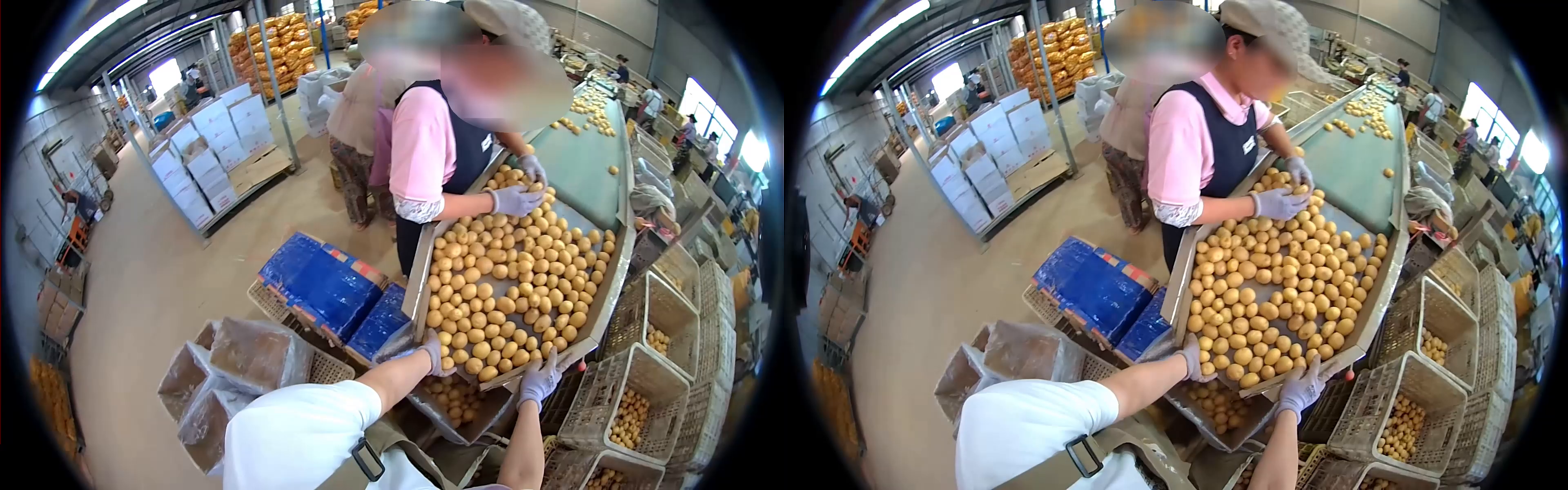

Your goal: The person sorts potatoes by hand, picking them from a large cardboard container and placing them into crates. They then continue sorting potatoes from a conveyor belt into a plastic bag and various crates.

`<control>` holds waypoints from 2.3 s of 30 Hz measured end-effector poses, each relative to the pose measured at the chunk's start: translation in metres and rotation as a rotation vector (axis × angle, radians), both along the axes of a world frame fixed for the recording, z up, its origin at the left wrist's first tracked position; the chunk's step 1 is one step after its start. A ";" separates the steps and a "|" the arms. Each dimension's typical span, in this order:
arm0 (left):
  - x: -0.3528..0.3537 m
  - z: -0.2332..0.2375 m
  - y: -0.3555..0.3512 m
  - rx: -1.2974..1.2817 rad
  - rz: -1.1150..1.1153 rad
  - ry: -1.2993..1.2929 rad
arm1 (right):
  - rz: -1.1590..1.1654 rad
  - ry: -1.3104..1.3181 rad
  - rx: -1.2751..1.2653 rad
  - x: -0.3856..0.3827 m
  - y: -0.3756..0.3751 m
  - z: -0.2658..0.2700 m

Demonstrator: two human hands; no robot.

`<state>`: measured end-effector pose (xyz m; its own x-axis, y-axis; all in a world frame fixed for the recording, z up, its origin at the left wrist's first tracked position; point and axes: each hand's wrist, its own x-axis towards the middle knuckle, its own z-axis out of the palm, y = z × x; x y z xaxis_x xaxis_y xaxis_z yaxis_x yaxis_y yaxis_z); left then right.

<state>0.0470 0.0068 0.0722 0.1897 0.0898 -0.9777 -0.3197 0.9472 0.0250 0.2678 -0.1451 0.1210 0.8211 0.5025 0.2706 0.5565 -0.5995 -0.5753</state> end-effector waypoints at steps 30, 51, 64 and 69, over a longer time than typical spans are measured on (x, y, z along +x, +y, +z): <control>-0.008 -0.001 0.007 -0.017 0.011 -0.139 | 0.042 0.101 0.275 0.001 0.004 -0.001; -0.034 -0.033 0.014 0.106 -0.224 -0.496 | -0.023 0.090 0.310 -0.001 0.007 -0.019; -0.027 -0.038 0.001 0.054 0.003 -0.538 | -0.069 0.029 0.120 -0.005 0.016 -0.011; -0.028 -0.034 0.006 0.079 -0.044 -0.532 | -0.057 0.024 0.109 -0.006 0.018 -0.011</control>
